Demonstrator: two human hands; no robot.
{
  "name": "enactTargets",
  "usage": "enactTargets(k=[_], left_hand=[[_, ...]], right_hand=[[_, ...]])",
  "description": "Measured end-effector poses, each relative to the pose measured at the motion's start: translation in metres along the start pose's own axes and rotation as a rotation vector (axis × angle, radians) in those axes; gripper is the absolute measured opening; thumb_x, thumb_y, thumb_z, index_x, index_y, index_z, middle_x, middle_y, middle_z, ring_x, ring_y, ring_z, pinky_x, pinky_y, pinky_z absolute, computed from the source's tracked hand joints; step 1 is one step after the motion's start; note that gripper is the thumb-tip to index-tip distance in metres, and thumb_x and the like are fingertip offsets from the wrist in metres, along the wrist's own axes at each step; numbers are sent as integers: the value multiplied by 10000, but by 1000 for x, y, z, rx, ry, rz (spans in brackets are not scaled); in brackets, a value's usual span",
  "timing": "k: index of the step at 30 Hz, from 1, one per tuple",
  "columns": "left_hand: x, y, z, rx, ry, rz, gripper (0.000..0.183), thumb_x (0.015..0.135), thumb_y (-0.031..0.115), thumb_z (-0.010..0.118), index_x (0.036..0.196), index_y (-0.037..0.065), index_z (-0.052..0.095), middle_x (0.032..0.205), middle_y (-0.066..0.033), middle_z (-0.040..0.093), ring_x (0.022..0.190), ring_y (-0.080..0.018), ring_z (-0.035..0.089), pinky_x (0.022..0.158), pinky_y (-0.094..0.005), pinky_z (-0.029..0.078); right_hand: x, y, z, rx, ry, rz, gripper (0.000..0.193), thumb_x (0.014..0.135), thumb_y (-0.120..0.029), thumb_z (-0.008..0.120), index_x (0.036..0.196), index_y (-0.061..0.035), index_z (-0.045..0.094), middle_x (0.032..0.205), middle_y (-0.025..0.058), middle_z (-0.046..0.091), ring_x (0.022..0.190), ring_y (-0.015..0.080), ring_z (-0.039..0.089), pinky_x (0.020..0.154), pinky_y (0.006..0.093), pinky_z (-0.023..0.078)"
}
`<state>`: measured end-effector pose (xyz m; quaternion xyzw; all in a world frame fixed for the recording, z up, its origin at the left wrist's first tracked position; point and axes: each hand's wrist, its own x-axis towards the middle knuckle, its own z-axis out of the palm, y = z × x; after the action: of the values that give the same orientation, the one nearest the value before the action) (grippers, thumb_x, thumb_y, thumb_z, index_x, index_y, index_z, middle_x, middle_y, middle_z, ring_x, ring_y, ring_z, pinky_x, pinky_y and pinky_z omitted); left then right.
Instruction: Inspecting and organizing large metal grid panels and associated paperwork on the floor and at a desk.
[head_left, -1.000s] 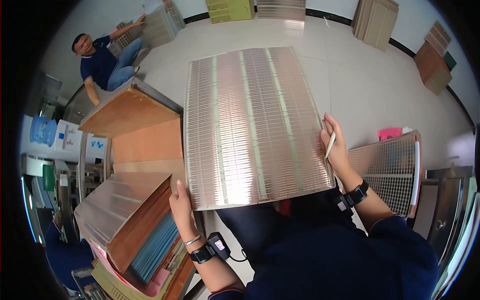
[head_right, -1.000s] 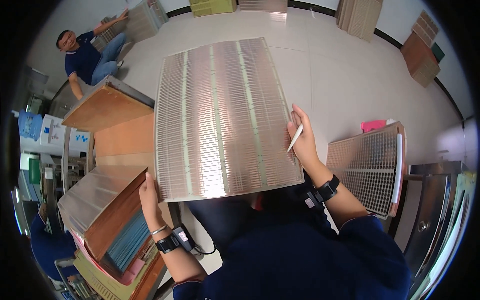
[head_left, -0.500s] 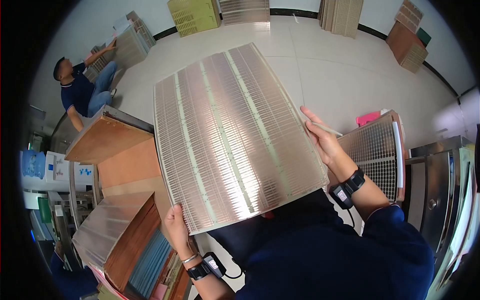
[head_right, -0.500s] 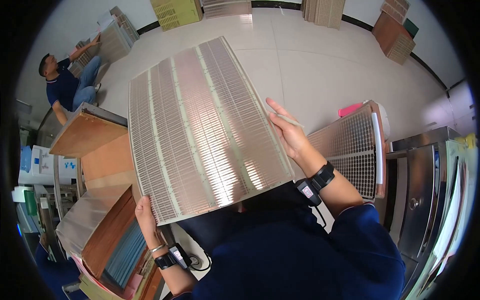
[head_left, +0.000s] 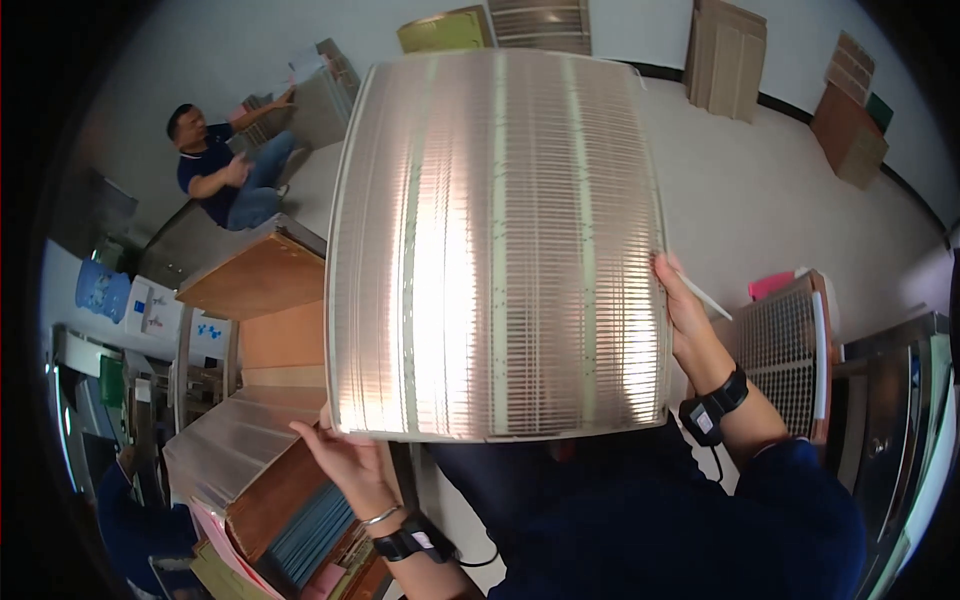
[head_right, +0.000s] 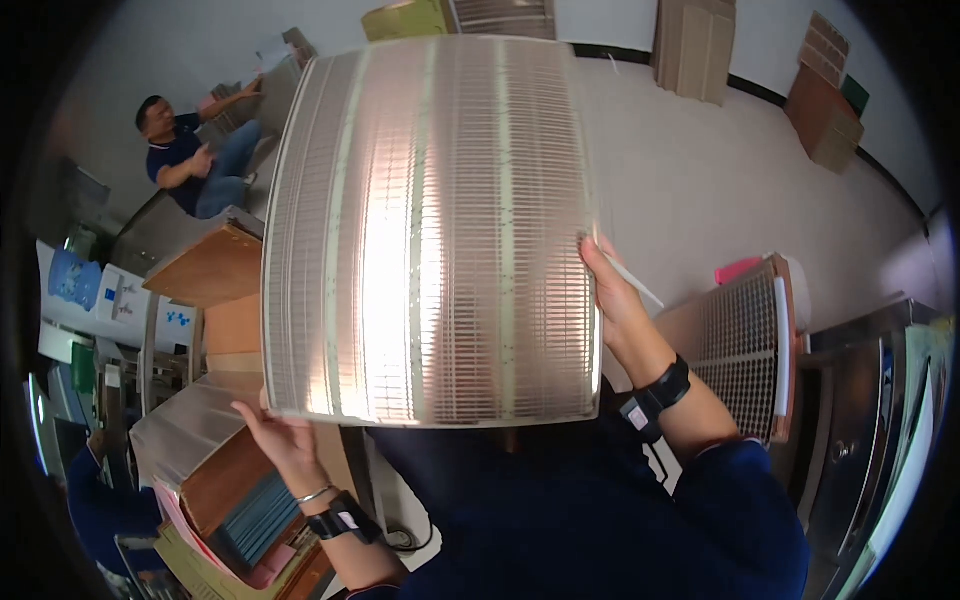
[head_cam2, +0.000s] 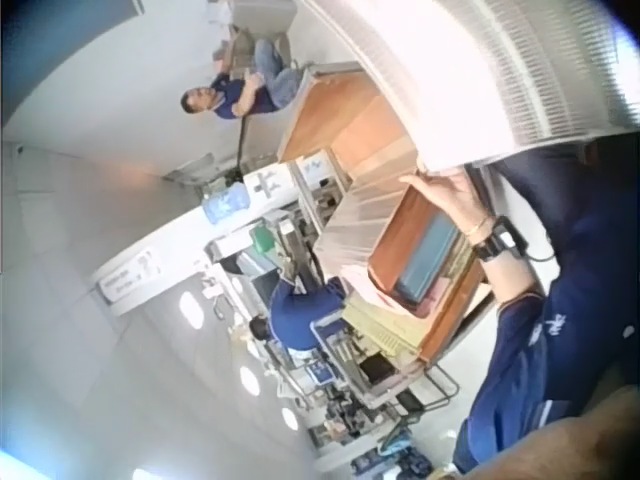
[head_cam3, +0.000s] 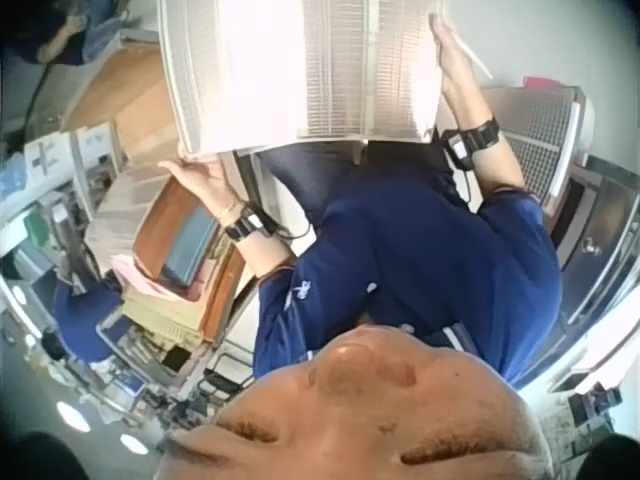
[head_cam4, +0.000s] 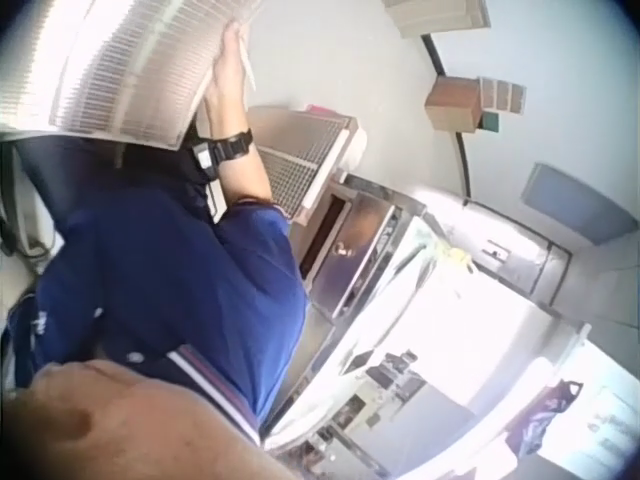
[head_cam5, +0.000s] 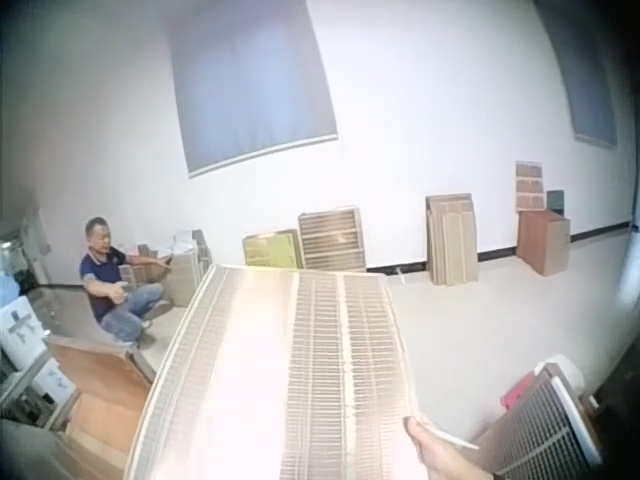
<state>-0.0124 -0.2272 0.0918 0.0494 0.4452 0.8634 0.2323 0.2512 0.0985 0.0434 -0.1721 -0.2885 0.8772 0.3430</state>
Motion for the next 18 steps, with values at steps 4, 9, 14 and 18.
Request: enactTargets(k=[4,9,14,18], left_hand=[[-20,-60,35,-226,-246,-82,423,901,397,505,1188,86,491,1158,-86,555,1067,-185,527,944,-360,422],[-19,-77,74,-224,-3,-54,450,922,320,490,1281,61,407,1251,-103,480,1150,-260,462,981,-424,393],[-30,-62,33,-162,3,-15,466,925,293,500,1293,29,393,1243,-97,499,1119,-235,490,952,-389,403],[-22,-68,7,-39,66,-16,479,904,309,537,1263,10,432,1248,-97,502,1118,-221,488,954,-379,395]], right_hand=[[2,23,35,17,-51,-94,462,949,-223,452,1341,-59,270,1290,113,420,1180,214,440,977,378,406],[-13,48,21,7,-164,-20,356,941,-207,468,1250,-46,395,1220,100,492,1105,221,510,918,377,457],[18,-11,-45,257,-239,-275,288,954,-198,434,1176,-17,464,1178,135,540,1081,239,545,896,346,483],[-1,-49,-35,119,65,-461,358,977,-240,359,1232,3,421,1266,189,483,1161,252,495,986,358,420]])
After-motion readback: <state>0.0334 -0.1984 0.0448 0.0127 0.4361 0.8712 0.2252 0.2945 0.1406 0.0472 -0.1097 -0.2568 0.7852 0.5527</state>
